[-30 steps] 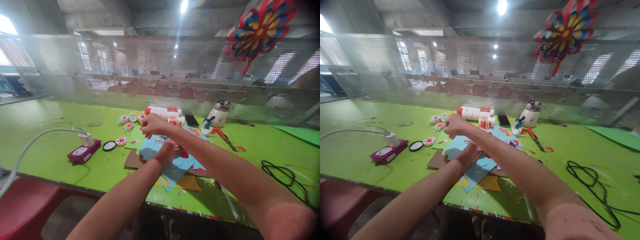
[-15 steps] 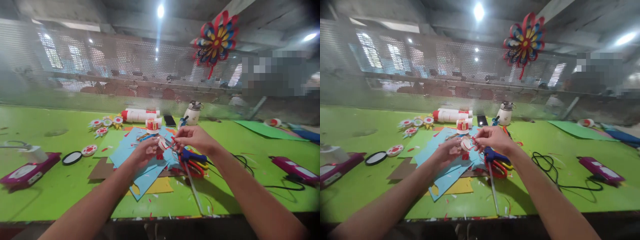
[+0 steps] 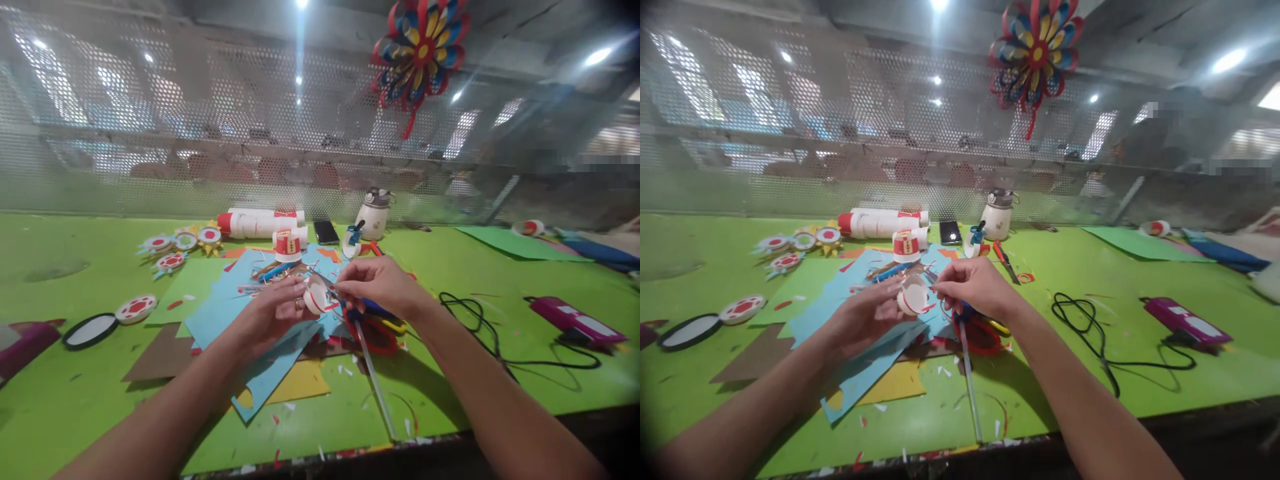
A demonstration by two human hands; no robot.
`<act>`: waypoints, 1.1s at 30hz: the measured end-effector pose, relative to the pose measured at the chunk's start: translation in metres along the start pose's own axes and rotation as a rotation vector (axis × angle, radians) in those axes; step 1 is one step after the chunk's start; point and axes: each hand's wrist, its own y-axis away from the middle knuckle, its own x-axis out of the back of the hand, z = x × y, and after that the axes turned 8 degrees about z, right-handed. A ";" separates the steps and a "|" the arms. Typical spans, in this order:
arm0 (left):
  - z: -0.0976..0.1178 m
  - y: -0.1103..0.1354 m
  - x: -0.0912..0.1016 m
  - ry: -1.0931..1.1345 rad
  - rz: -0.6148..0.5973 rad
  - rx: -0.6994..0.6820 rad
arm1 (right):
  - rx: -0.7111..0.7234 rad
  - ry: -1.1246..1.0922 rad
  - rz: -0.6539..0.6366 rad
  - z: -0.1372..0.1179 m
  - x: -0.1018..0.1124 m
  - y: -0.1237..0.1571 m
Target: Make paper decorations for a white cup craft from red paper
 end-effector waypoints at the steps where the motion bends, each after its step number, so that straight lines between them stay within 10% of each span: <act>1: 0.000 0.000 -0.001 -0.010 -0.003 0.002 | -0.002 -0.002 0.014 0.000 -0.001 0.000; 33: -0.002 0.001 -0.002 -0.110 -0.044 -0.027 | 0.003 0.177 0.124 -0.004 -0.020 -0.004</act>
